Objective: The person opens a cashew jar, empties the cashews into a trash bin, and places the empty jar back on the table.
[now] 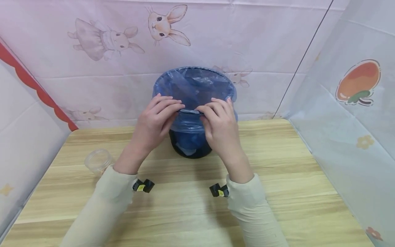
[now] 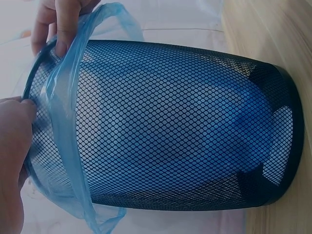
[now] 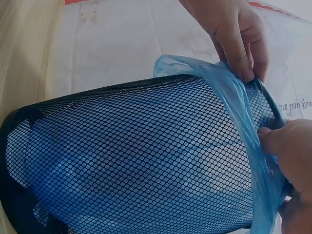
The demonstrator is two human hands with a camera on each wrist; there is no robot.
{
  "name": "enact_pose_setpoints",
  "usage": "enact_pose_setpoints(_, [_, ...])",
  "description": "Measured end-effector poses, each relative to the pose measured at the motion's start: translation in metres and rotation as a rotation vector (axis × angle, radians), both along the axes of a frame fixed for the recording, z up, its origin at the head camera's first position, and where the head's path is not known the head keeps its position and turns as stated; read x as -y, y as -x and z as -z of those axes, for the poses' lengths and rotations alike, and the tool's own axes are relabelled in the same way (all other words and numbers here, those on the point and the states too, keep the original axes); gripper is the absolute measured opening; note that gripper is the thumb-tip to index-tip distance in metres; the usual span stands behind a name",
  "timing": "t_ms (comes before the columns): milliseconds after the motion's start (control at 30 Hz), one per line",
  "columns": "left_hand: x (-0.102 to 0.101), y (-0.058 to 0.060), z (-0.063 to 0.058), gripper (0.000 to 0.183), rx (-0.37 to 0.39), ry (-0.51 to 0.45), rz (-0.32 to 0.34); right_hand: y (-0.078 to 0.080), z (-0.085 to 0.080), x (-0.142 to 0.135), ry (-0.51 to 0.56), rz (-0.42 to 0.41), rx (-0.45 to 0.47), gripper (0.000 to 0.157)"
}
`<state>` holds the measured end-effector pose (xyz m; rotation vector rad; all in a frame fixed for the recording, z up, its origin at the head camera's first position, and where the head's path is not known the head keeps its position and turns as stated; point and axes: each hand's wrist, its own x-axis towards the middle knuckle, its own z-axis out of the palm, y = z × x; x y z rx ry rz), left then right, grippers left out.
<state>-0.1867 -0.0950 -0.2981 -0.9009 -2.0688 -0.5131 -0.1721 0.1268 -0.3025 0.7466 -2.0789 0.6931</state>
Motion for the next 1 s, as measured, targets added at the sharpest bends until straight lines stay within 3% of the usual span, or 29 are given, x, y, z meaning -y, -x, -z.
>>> enact_pose_setpoints(767, [0.017,-0.006,0.001,0.023,-0.017,-0.027,0.0,0.0,0.002,0.017,-0.016,-0.008,0.0,0.016])
enact_pose_setpoints(1000, [0.021,-0.008,0.0,0.046,-0.005,0.016,0.006,0.0,0.001,0.013,-0.068,0.02,-0.028,0.033])
